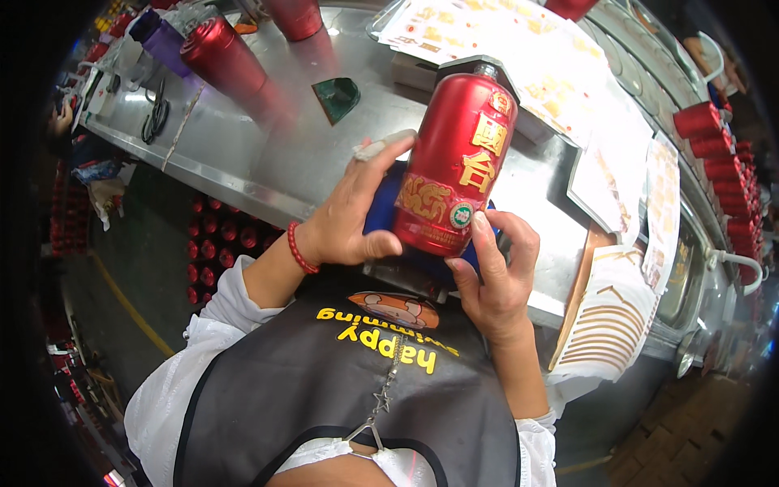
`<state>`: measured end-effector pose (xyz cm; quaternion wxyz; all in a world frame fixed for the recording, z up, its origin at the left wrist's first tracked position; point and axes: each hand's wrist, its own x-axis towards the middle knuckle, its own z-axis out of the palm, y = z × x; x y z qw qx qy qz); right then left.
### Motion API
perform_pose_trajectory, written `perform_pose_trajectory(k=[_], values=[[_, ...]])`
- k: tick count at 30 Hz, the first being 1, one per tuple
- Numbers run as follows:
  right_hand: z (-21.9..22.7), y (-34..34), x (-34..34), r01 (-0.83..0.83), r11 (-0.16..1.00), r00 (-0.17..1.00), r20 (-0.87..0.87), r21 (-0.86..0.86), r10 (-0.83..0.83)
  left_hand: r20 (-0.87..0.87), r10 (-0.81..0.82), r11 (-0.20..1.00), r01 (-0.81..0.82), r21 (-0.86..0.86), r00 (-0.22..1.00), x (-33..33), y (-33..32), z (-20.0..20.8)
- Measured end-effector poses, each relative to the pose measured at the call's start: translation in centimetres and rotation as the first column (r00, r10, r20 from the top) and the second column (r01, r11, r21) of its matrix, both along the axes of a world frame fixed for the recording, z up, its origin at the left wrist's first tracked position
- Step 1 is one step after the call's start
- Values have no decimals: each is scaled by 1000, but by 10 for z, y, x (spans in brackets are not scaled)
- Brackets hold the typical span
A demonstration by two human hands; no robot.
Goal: The person applies gold decorative stickers to a red cylindrical container, using a green plastic scraper to smooth each label and a wooden stick to press edges. The person handles multiple red containers and sticker sheets on a metal workbench.
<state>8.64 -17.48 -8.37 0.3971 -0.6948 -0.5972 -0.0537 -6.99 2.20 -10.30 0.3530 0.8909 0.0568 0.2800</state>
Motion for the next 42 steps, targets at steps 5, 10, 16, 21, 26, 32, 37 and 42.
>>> perform_pose_trajectory(k=[5,10,16,21,26,32,37,42], values=[[-1,0,1,-17,1000,999,35,-13,18,38,201,925,-202,322,979,-7,-20,4],[-3,-1,-1,-14,1000,1000,3,-19,14,61,265,931,-272,245,962,-7,-31,-10],[-3,-3,-3,-2,998,1000,-10,-59,2,-12,334,921,-323,218,943,-14,-42,-15],[-3,-2,-2,2,998,1000,-18,-55,-3,-27,349,924,-339,178,937,-12,-55,-17],[-4,-4,-3,2,999,999,-32,-41,-3,-35,361,913,-345,220,932,-12,-50,-3],[-6,-3,-2,-14,999,999,37,-41,16,58,268,916,-273,294,962,13,-39,9],[-8,-6,3,-14,999,1000,25,-29,15,34,218,951,-220,216,975,6,-35,0],[-10,-4,1,10,1000,1000,-2,4,-10,0,221,947,-214,239,975,10,-36,8]])
